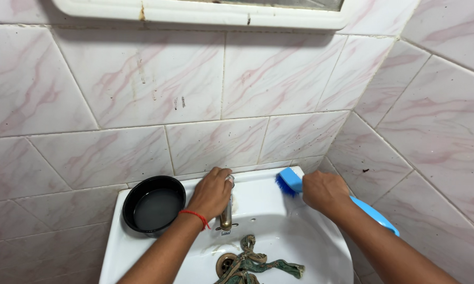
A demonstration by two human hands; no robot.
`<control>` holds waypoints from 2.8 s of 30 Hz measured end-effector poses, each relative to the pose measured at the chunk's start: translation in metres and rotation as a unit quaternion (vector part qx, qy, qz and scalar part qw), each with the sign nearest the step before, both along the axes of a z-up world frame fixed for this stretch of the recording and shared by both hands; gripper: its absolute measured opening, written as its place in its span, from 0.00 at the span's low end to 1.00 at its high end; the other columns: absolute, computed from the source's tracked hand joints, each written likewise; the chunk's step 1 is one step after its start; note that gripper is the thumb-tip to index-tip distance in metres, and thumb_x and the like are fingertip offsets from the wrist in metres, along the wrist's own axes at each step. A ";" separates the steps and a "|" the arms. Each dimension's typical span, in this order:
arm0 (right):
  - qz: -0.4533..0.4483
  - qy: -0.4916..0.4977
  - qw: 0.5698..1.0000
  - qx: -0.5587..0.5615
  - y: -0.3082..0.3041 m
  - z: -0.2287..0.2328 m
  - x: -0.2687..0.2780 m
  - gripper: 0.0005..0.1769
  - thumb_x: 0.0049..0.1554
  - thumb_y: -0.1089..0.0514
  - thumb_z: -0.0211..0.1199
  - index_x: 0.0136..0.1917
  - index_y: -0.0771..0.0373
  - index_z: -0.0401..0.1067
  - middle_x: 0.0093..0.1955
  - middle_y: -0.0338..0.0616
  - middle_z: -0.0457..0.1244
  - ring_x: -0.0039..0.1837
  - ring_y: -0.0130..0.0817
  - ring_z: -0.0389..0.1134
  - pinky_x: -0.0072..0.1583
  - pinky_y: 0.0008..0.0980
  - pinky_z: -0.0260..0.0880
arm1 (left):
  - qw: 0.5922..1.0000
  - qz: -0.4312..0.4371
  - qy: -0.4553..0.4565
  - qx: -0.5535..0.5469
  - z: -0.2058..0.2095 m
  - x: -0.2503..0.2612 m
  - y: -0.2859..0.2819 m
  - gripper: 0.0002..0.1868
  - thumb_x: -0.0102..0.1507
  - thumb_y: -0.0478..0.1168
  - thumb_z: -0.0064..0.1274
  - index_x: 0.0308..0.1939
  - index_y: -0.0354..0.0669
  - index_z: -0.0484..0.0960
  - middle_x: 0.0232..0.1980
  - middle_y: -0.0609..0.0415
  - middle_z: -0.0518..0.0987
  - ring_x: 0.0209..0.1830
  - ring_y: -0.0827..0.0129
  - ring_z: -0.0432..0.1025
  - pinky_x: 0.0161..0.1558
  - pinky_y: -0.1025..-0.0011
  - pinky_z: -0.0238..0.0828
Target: The person scrubs a white bathroom sink using a blue scrub brush. They move a black bowl and a cloth aside to access the basin, then scrub the basin, drain, and faucet area repeatedly.
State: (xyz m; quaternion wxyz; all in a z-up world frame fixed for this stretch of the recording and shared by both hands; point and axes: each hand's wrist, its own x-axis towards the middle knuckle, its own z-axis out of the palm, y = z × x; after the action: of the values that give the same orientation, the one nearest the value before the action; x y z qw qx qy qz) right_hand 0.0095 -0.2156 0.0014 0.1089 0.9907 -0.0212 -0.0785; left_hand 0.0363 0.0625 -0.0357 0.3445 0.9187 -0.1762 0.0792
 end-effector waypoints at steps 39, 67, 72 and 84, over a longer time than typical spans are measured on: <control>0.338 -0.079 0.934 0.085 0.095 0.033 -0.043 0.20 0.58 0.55 0.56 0.62 0.46 0.77 0.42 0.45 0.68 0.38 0.49 0.71 0.40 0.49 0.70 | 0.964 0.000 0.258 -0.063 0.001 0.034 0.008 0.18 0.64 0.43 0.45 0.53 0.49 0.85 0.55 0.50 0.85 0.54 0.60 0.79 0.58 0.63 0.72; 0.304 -0.015 0.952 0.011 0.098 0.066 0.002 0.18 0.60 0.49 0.54 0.61 0.48 0.75 0.41 0.47 0.68 0.39 0.50 0.71 0.43 0.50 0.71 | 0.758 0.036 0.362 -0.541 -0.056 0.036 0.009 0.47 0.65 0.74 0.20 0.73 0.44 0.66 0.74 0.48 0.69 0.74 0.60 0.61 0.72 0.59 0.51; 0.292 -0.033 0.956 0.001 0.093 0.056 -0.004 0.13 0.60 0.52 0.54 0.54 0.52 0.77 0.44 0.45 0.68 0.41 0.49 0.71 0.43 0.48 0.72 | 0.785 0.086 0.384 -0.478 -0.046 0.024 0.001 0.45 0.65 0.73 0.20 0.71 0.49 0.69 0.67 0.48 0.74 0.68 0.61 0.65 0.67 0.58 0.56; -0.114 -0.011 0.974 0.194 0.032 -0.034 -0.003 0.19 0.57 0.60 0.54 0.60 0.57 0.76 0.50 0.60 0.70 0.54 0.55 0.74 0.60 0.48 0.72 | 0.981 0.072 0.080 -0.160 -0.078 0.000 -0.003 0.40 0.60 0.57 0.53 0.69 0.41 0.58 0.60 0.36 0.74 0.60 0.45 0.70 0.62 0.53 0.64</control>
State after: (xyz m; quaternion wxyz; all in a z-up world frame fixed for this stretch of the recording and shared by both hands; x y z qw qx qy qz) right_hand 0.0070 -0.1839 -0.0325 -0.0956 0.9848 -0.1197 -0.0823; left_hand 0.0360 0.0591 -0.1142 0.4934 0.8653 -0.0670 0.0575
